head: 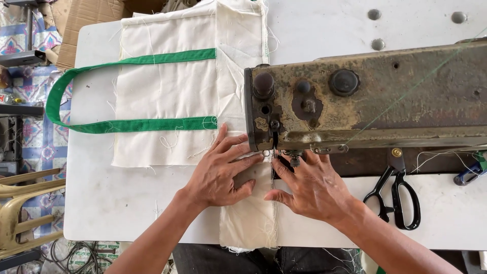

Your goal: Sewing a white fabric bag with green straps using an industrial sewing machine and trimming the thread with scissors.

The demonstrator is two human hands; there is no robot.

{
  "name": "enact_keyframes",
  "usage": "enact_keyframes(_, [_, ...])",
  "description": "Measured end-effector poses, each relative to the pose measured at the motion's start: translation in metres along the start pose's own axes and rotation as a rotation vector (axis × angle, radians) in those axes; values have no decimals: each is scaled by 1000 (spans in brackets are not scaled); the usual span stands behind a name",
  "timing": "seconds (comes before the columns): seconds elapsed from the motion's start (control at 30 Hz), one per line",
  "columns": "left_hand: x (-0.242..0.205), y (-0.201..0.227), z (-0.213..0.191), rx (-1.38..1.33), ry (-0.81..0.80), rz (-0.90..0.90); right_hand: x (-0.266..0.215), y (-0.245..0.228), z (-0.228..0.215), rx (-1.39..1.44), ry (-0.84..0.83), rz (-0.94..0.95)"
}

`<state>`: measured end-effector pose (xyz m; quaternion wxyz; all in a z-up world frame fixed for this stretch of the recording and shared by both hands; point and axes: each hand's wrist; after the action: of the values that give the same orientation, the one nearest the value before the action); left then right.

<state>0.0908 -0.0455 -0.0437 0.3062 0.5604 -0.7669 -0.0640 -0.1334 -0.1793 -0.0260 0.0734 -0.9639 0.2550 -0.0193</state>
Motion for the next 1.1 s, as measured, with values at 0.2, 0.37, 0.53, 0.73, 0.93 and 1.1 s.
enact_keyframes(0.2, [5,3,-4,18,-20,7,3,1,0,-48,-122,34])
enact_keyframes(0.37, [9,3,-7,46,-31,17,3,6,5,-47,-188,36])
enact_keyframes(0.53, [19,-9,-3,52,-3,61,14,14,5,100,-197,77])
enact_keyframes(0.73, [23,-12,-11,64,28,69,20,12,-5,19,-37,10])
enact_keyframes(0.93, [31,-6,-30,-94,40,176,-18,10,-42,134,201,-77])
enact_keyframes(1.1, [30,-8,-28,-65,69,181,-65,20,-59,247,258,10])
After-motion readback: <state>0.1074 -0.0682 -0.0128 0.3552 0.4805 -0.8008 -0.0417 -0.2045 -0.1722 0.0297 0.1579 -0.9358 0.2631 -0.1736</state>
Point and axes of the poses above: each hand's wrist, its own x-axis towards the middle knuckle, its own z-axis out of the palm, y = z × x, and after that the axes turned 14 degrees about z, right-handed
